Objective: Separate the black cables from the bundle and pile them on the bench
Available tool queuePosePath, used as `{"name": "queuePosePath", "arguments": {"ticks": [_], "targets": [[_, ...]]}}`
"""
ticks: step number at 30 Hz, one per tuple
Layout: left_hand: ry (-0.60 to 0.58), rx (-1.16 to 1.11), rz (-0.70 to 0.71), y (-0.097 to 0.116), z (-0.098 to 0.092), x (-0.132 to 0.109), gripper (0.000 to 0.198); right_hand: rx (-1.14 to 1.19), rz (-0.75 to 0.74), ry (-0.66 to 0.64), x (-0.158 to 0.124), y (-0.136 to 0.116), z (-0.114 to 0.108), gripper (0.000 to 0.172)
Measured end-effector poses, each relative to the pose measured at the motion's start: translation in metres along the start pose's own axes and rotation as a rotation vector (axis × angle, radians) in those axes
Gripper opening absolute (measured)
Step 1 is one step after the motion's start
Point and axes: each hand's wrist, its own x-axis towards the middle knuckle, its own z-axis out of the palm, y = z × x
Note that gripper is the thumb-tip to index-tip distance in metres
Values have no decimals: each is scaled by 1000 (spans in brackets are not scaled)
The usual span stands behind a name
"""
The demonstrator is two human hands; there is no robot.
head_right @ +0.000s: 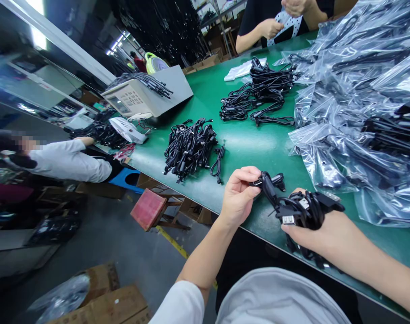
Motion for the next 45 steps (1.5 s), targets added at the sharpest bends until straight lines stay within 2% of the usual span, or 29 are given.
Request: {"name": "queuePosePath", "arguments": {"ticks": [5, 9, 12, 16, 21, 24, 26, 30, 34, 37, 39, 43, 45], "targets": [[-31, 21, 44, -2, -1, -2, 21, -37, -138, -42, 0, 0, 1, 21], [-42, 17, 58, -2, -2, -1, 21, -23, -114, -27, -1, -3, 1, 23], [-62, 44, 13, -1, -2, 1, 24, 84, -81, -13, -2, -10, 2, 31], [-141, 103, -46, 3, 0, 2, 25, 324, -9, -68, 2, -20, 5, 37], [-171, 100, -55, 0, 1, 4, 21, 481, -40, -1, 7, -15, 8, 43], [-239, 93, -62, -6, 2, 4, 23, 533, -98, -13, 6, -14, 9, 36], [-249, 93, -75, -9, 3, 2, 32, 593, -107, 3, 6, -16, 7, 30], [-272, 86, -192, -10, 5, -9, 54, 821, -125, 123, 10, -25, -9, 28], [-387, 99, -475, -6, 11, -26, 41, 888, -186, 214, 14, -28, -30, 21], [-380, 95, -569, -6, 15, -33, 41, 856, -206, 205, 14, -26, -36, 21], [-328, 151, -505, -6, 17, -36, 41, 833, -201, 183, 14, -24, -35, 23], [-96, 450, -192, -9, 18, -39, 29, 780, -237, 159, 15, -22, -32, 21], [-33, 539, -79, -11, 18, -41, 25, 765, -236, 161, 17, -21, -32, 21]]}}
